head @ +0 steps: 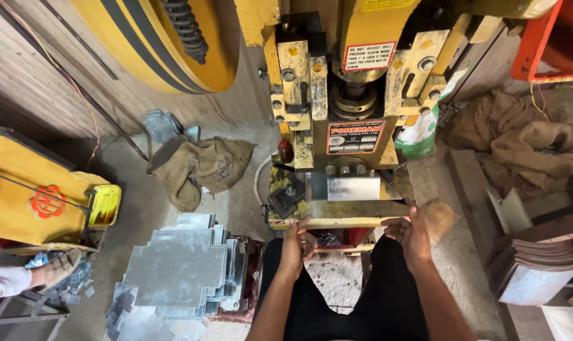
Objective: The person sits on the floor in a workshop and repeatedly places flat metal sheets into a yellow hydraulic press machine. They align the sheets under the press, operate the machine to bend the metal, and then remove the finished pieces, stacking them on the floor to their left.
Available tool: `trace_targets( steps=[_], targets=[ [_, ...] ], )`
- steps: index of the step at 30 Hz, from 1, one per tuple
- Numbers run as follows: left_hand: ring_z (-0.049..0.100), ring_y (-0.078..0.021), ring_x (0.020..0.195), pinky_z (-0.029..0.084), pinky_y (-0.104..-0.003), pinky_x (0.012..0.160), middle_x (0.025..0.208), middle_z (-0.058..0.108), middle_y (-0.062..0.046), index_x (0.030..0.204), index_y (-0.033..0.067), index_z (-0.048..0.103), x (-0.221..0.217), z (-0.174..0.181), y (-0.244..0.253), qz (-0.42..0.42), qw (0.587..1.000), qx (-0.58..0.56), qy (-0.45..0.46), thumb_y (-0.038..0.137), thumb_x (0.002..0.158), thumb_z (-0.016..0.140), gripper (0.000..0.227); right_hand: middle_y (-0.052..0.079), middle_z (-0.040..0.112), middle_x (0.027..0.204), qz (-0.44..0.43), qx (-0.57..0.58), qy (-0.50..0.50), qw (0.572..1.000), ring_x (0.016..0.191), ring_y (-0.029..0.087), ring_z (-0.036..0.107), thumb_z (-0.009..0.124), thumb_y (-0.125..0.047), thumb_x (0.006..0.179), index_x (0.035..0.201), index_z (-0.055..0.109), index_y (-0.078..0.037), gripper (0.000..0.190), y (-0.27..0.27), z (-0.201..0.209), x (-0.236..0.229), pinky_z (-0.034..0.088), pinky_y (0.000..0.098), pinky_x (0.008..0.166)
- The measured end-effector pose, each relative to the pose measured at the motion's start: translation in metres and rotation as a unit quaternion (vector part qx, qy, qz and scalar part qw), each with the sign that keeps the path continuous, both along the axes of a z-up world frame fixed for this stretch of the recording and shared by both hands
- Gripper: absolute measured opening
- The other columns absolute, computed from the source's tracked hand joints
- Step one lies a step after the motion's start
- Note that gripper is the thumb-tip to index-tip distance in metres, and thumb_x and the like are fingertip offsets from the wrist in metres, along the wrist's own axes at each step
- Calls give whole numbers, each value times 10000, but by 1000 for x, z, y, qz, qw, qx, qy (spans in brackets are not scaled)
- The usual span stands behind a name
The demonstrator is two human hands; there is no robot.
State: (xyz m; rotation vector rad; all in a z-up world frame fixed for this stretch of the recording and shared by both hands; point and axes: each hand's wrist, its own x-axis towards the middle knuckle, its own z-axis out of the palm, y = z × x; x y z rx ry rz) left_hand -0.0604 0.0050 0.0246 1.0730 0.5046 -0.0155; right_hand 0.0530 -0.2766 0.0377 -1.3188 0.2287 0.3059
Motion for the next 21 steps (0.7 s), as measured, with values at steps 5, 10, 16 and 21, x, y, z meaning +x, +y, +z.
trace_targets(
  steps=[5,10,16,21],
  targets=[
    [447,-103,448,323,-254,411,602,558,-16,1145,-148,582,13,-4,-15,-66,997,-14,-33,751,1064,133,1009,64,653,1065,62,101,96,988,960,212,594,528,-379,989,1236,594,-59,409,21,-20,52,474,440,902],
    [529,-141,505,378,-278,448,739,643,-63,1450,0,291,8,25,-28,-86,994,-50,-48,662,1024,251,788,113,639,1133,-31,56,25,998,1033,222,632,600,-196,944,1201,549,1,329,33,-18,39,512,419,941],
    [578,-114,550,467,-258,487,788,666,-49,1612,26,291,0,35,-32,-105,993,1,-57,321,1044,532,684,161,620,1119,-18,77,25,997,858,257,647,569,-56,921,1318,471,-97,410,54,-4,-36,533,416,754],
    [478,-101,452,366,-257,389,626,556,-44,1573,36,307,18,-6,-24,60,997,2,-58,115,1016,511,597,150,722,1096,99,64,57,991,913,232,727,639,-204,935,1198,590,-1,336,78,6,-57,592,378,790]
  ],
)
